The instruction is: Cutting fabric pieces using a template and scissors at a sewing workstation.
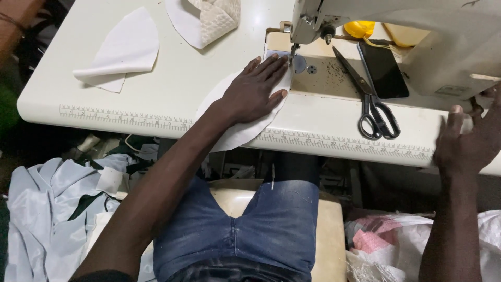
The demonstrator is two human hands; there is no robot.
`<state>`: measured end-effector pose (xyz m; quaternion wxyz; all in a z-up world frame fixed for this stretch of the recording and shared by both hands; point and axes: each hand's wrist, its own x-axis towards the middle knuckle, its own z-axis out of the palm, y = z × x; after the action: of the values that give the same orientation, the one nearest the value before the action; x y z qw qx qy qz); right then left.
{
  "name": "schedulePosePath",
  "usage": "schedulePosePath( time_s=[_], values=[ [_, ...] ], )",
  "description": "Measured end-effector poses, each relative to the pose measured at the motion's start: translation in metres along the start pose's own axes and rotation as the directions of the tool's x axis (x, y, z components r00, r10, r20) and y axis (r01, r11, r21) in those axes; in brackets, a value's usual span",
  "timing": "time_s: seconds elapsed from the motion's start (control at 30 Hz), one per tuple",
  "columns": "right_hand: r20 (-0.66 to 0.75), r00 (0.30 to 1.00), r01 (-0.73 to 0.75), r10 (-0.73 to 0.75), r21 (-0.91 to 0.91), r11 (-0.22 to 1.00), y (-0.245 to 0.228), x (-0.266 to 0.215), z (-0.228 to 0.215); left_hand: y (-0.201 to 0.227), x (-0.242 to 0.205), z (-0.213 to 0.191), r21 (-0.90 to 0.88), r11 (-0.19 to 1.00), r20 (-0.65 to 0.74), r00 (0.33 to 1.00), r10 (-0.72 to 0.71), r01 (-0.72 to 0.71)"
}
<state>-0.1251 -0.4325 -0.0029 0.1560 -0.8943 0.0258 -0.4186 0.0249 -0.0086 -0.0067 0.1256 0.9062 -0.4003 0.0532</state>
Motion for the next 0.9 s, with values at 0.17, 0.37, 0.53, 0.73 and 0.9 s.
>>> schedulePosePath(
  time_s=[0.17,0.37,0.53,0.73,0.9],
  values=[
    [-0.027,0.999,-0.038,0.035,-0.131,0.991,0.020,-0.006,0.008,-0.002,0.004,0.001,-0.003,1.000,-0.016,1.000,0.000,0.000],
    [-0.036,0.998,-0.054,0.047,-0.238,0.970,0.022,-0.007,0.007,-0.004,0.010,0.000,0.000,1.000,-0.007,1.000,-0.022,0.022],
    [-0.019,0.995,-0.102,0.100,-0.248,0.963,0.033,-0.010,0.012,-0.007,0.017,0.005,0.022,0.998,0.004,0.999,-0.055,0.054],
    [0.017,0.984,-0.167,0.176,-0.229,0.959,0.071,-0.022,0.026,-0.010,0.029,0.014,0.054,0.992,0.003,0.993,-0.114,0.114],
    [0.134,0.958,-0.198,0.254,-0.334,0.922,0.080,-0.024,0.028,-0.007,0.036,0.017,0.055,0.982,-0.004,0.983,-0.183,0.183]
  ],
)
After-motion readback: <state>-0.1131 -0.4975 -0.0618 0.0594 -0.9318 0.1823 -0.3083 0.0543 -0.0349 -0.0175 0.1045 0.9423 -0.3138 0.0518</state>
